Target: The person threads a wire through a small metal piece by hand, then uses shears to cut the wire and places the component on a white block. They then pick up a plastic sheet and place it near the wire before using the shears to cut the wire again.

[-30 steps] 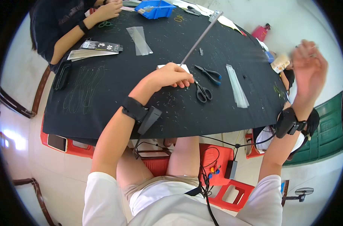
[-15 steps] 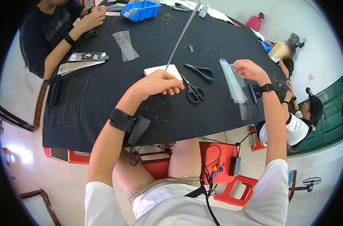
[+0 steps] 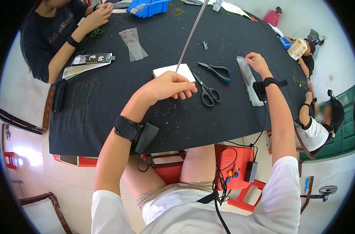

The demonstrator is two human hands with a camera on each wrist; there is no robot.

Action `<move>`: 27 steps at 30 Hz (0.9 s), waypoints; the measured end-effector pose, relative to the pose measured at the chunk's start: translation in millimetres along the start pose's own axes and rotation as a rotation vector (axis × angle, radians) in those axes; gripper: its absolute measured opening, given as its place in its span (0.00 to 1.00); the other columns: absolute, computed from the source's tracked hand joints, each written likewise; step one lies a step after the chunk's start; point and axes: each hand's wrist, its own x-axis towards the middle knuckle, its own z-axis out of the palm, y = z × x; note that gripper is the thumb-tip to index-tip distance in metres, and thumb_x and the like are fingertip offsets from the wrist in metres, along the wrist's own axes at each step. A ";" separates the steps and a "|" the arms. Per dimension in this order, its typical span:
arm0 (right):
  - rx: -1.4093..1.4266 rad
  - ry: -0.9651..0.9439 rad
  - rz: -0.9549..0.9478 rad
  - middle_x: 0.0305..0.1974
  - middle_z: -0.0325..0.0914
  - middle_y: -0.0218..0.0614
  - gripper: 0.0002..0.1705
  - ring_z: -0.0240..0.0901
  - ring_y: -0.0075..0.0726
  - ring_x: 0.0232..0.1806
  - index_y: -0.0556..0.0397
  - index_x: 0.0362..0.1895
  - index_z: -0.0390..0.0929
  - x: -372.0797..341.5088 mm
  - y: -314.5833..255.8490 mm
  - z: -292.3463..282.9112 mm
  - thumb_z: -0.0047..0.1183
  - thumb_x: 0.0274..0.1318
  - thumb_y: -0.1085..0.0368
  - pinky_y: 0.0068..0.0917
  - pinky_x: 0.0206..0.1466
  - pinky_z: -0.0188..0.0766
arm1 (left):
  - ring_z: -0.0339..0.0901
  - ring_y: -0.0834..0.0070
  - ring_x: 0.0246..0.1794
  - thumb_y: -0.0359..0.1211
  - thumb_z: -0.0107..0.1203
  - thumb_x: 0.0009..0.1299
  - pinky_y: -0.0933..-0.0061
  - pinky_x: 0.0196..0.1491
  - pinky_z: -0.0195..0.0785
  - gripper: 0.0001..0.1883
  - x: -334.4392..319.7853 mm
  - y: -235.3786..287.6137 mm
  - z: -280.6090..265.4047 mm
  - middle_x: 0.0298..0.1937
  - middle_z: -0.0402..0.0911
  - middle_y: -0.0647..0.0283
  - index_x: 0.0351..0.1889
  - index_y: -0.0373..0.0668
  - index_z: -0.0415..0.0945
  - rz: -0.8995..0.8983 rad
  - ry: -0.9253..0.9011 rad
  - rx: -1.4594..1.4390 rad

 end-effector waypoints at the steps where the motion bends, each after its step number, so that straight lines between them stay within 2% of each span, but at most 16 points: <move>1: -0.074 0.050 0.071 0.41 0.76 0.41 0.20 0.72 0.38 0.46 0.49 0.42 0.73 -5.1 -4.6 -0.2 0.53 0.48 0.53 0.32 0.47 0.66 | 0.69 0.87 0.26 0.40 0.50 0.64 0.89 0.26 0.59 0.13 0.3 -0.6 -0.5 0.28 0.77 0.69 0.37 0.41 0.79 -0.001 -0.002 -0.004; 2: -0.075 0.048 0.074 0.41 0.76 0.41 0.20 0.72 0.38 0.46 0.49 0.42 0.73 -5.6 -0.4 1.0 0.53 0.48 0.53 0.32 0.47 0.66 | 0.69 0.87 0.26 0.40 0.50 0.65 0.89 0.26 0.59 0.13 0.4 -1.4 -0.3 0.28 0.77 0.69 0.37 0.41 0.78 -0.001 -0.006 -0.011; 4: -0.046 0.041 0.089 0.48 0.72 0.45 0.28 0.68 0.42 0.51 0.50 0.50 0.68 -6.6 6.7 1.3 0.50 0.47 0.47 0.34 0.51 0.63 | 0.69 0.87 0.26 0.40 0.50 0.65 0.89 0.26 0.59 0.13 0.7 -2.1 -0.5 0.28 0.77 0.69 0.37 0.40 0.78 0.002 -0.012 -0.010; 5: -0.049 0.044 0.089 0.48 0.72 0.45 0.28 0.68 0.42 0.51 0.50 0.50 0.68 -11.3 7.0 0.0 0.50 0.47 0.47 0.34 0.51 0.63 | 0.69 0.87 0.27 0.39 0.50 0.65 0.89 0.26 0.59 0.13 0.5 -2.4 -0.9 0.29 0.77 0.69 0.37 0.40 0.78 0.005 -0.013 -0.010; 8: -0.003 -0.112 0.076 0.51 0.67 0.54 0.41 0.64 0.50 0.54 0.58 0.53 0.64 -38.5 4.3 -7.3 0.52 0.42 0.41 0.35 0.55 0.60 | 0.69 0.87 0.27 0.39 0.50 0.65 0.89 0.26 0.59 0.13 0.3 -2.9 -0.7 0.28 0.77 0.70 0.37 0.40 0.78 0.021 -0.011 -0.025; 9: -0.033 -0.113 0.107 0.52 0.66 0.55 0.42 0.64 0.50 0.55 0.58 0.54 0.62 -52.2 -4.9 -10.4 0.51 0.42 0.40 0.36 0.55 0.60 | 0.69 0.87 0.27 0.39 0.50 0.65 0.89 0.26 0.59 0.13 -0.3 -2.2 -0.7 0.28 0.77 0.70 0.37 0.40 0.78 0.028 -0.010 -0.029; 12: -0.073 -0.172 0.149 0.49 0.68 0.55 0.40 0.67 0.50 0.52 0.59 0.54 0.62 -81.1 -19.5 -12.2 0.53 0.41 0.44 0.35 0.52 0.63 | 0.69 0.87 0.27 0.39 0.50 0.65 0.89 0.27 0.59 0.13 -0.8 -1.4 0.1 0.28 0.77 0.70 0.37 0.41 0.78 0.010 -0.005 -0.017; 14: -0.206 -0.140 0.082 0.45 0.71 0.54 0.36 0.71 0.51 0.46 0.58 0.52 0.63 -92.4 -24.6 -11.7 0.55 0.40 0.50 0.35 0.47 0.66 | 0.69 0.87 0.27 0.39 0.50 0.65 0.89 0.27 0.59 0.13 -0.8 -1.6 -0.4 0.28 0.77 0.70 0.37 0.41 0.78 0.009 -0.007 -0.013; 17: -0.204 -0.111 0.023 0.40 0.74 0.53 0.33 0.72 0.51 0.42 0.57 0.49 0.64 -95.8 -23.5 -8.4 0.56 0.39 0.54 0.35 0.43 0.68 | 0.69 0.87 0.26 0.39 0.50 0.64 0.90 0.27 0.59 0.13 -1.2 -0.9 -0.3 0.28 0.77 0.71 0.37 0.41 0.79 0.008 0.006 -0.012; 24: -0.177 -0.048 0.048 0.38 0.75 0.50 0.25 0.73 0.49 0.40 0.54 0.44 0.68 -88.7 -18.9 -4.6 0.57 0.38 0.58 0.35 0.42 0.68 | 0.69 0.88 0.26 0.40 0.50 0.64 0.90 0.27 0.59 0.13 -1.0 -2.8 -0.9 0.28 0.76 0.71 0.36 0.42 0.79 0.012 0.006 -0.026; 27: -0.153 -0.029 0.034 0.39 0.75 0.49 0.25 0.73 0.49 0.41 0.54 0.44 0.69 -84.3 -16.8 -1.0 0.57 0.38 0.59 0.35 0.43 0.68 | 0.71 0.84 0.27 0.41 0.52 0.61 0.86 0.30 0.62 0.13 -0.4 -3.3 -0.2 0.28 0.77 0.67 0.33 0.41 0.79 0.005 0.006 -0.043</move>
